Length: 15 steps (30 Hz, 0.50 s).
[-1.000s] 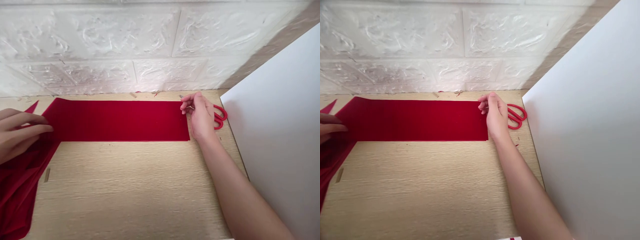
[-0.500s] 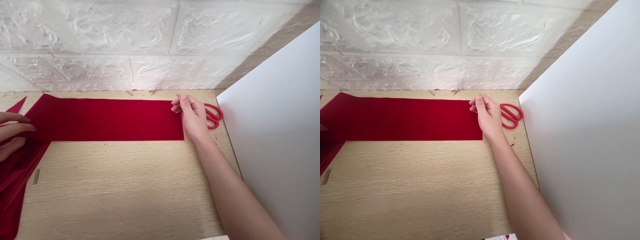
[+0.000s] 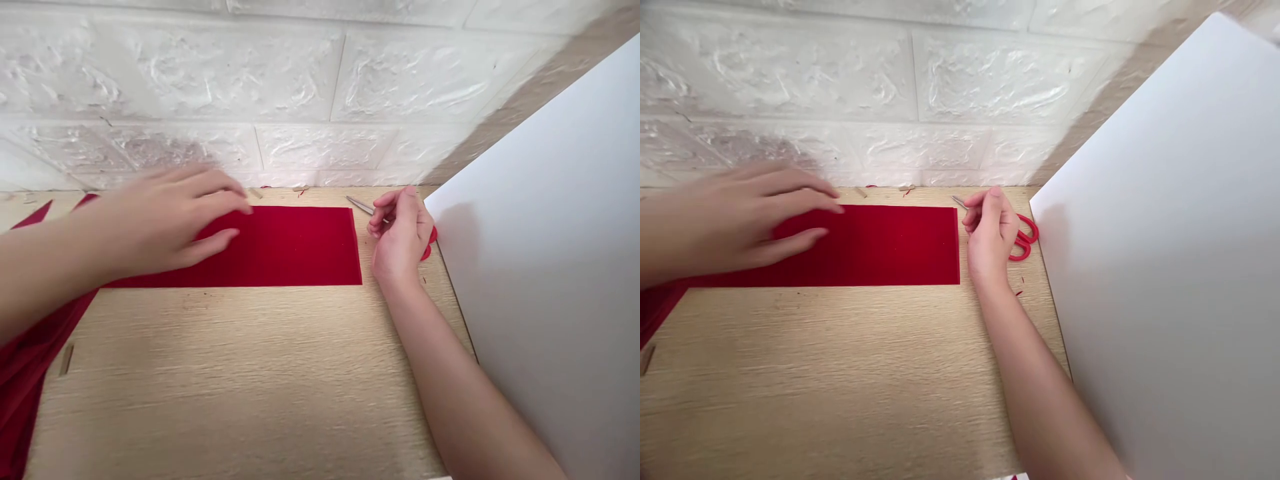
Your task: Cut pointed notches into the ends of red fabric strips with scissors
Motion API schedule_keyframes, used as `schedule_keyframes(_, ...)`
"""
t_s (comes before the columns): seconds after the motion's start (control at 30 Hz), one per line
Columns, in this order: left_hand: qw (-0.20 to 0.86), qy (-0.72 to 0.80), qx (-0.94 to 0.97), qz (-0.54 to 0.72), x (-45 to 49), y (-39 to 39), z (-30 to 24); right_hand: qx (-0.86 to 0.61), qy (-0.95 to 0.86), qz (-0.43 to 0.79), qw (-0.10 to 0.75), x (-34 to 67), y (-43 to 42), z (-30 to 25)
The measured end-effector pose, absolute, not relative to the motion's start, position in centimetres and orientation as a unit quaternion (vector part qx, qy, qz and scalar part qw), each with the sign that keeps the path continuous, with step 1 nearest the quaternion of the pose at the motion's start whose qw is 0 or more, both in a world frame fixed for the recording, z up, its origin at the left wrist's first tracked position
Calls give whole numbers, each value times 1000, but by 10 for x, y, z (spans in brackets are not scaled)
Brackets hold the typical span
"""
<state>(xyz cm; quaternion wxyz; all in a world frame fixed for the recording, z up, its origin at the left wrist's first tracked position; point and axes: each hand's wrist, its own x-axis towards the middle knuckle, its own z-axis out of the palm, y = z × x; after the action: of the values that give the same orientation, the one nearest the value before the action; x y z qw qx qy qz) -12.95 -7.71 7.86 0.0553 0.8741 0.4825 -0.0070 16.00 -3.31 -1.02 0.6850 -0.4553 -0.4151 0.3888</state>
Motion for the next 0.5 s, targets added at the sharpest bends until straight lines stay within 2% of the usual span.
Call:
schedule_keyframes(0.07, 57, 475, 877, -30, -89, -48, 70, -448, -419, 372, 697, 160, -35, -8)
schedule_keyframes(0.2, 112, 476, 872, 2, -47, -13, 44, -462, -417, 374, 688, 164, -31, -7)
schedule_keyframes(0.5, 144, 434, 889, 31, -21, -11, 33, -466, -449, 403, 647, 169, -25, -11)
